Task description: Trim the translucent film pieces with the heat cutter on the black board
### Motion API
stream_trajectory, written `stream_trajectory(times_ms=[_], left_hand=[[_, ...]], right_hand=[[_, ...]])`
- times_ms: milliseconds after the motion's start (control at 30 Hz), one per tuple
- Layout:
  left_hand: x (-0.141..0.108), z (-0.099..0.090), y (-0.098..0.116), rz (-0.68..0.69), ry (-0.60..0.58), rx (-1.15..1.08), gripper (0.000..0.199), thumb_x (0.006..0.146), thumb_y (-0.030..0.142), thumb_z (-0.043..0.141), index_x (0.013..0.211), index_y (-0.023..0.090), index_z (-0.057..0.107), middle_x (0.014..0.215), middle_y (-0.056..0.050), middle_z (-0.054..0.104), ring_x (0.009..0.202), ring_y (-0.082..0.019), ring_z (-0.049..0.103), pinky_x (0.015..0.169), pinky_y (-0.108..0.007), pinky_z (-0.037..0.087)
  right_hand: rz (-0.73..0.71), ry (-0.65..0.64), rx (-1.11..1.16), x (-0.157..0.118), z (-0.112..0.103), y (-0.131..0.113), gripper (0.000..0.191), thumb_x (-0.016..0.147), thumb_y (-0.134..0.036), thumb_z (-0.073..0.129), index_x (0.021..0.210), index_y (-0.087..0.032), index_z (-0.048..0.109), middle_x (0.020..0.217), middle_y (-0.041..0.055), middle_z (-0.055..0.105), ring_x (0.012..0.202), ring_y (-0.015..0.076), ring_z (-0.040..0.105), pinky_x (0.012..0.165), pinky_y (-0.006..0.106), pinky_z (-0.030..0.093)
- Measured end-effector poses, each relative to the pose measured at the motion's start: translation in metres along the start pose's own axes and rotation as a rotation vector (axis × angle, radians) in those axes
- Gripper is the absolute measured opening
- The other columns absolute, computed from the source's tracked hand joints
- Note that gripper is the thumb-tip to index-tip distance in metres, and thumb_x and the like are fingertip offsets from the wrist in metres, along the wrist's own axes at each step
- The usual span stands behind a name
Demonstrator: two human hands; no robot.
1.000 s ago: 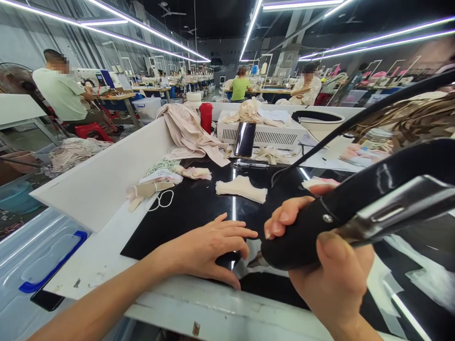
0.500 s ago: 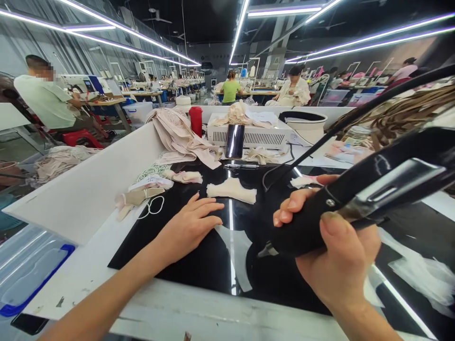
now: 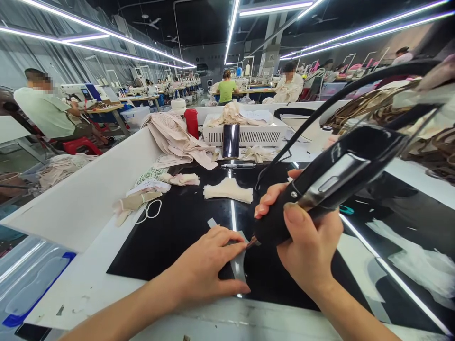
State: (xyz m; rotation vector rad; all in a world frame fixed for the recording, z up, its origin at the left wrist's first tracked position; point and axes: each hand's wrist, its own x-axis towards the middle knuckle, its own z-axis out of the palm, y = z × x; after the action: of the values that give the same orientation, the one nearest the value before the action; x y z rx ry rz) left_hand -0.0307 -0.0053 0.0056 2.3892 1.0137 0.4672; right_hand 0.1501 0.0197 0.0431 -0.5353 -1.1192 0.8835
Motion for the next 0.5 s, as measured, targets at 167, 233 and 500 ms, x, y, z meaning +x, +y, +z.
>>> stream_trajectory(times_ms=[167, 233, 500], left_hand=[[-0.0008, -0.0001, -0.0018, 0.022, -0.004, -0.001, 0.07, 0.081, 0.045, 0.085, 0.141, 0.02, 0.06, 0.142, -0.011, 0.059, 0.129, -0.029, 0.054, 0.116, -0.046, 0.043], [-0.0005, -0.0003, -0.0018, 0.026, -0.008, 0.001, 0.072, 0.08, 0.045, 0.086, 0.142, 0.02, 0.059, 0.142, -0.01, 0.059, 0.129, -0.029, 0.054, 0.115, -0.045, 0.044], [0.0004, -0.0032, 0.0013, 0.001, -0.029, -0.016, 0.073, 0.078, 0.046, 0.087, 0.141, 0.021, 0.06, 0.143, -0.008, 0.059, 0.129, -0.028, 0.055, 0.114, -0.041, 0.044]], right_hand=[[0.026, 0.003, 0.007, -0.0038, -0.001, 0.0025, 0.041, 0.086, -0.038, 0.079, 0.119, -0.028, 0.056, 0.084, -0.0033, 0.067, 0.065, 0.016, 0.063, 0.061, 0.032, 0.054], [0.029, 0.005, 0.007, -0.0046, -0.001, 0.0022, 0.041, 0.086, -0.038, 0.079, 0.118, -0.028, 0.056, 0.084, -0.0031, 0.067, 0.064, 0.0157, 0.063, 0.059, 0.031, 0.053], [0.032, 0.01, 0.031, -0.0062, -0.0003, -0.0036, 0.037, 0.088, -0.035, 0.078, 0.118, -0.028, 0.058, 0.083, -0.003, 0.068, 0.066, 0.0156, 0.064, 0.059, 0.031, 0.056]])
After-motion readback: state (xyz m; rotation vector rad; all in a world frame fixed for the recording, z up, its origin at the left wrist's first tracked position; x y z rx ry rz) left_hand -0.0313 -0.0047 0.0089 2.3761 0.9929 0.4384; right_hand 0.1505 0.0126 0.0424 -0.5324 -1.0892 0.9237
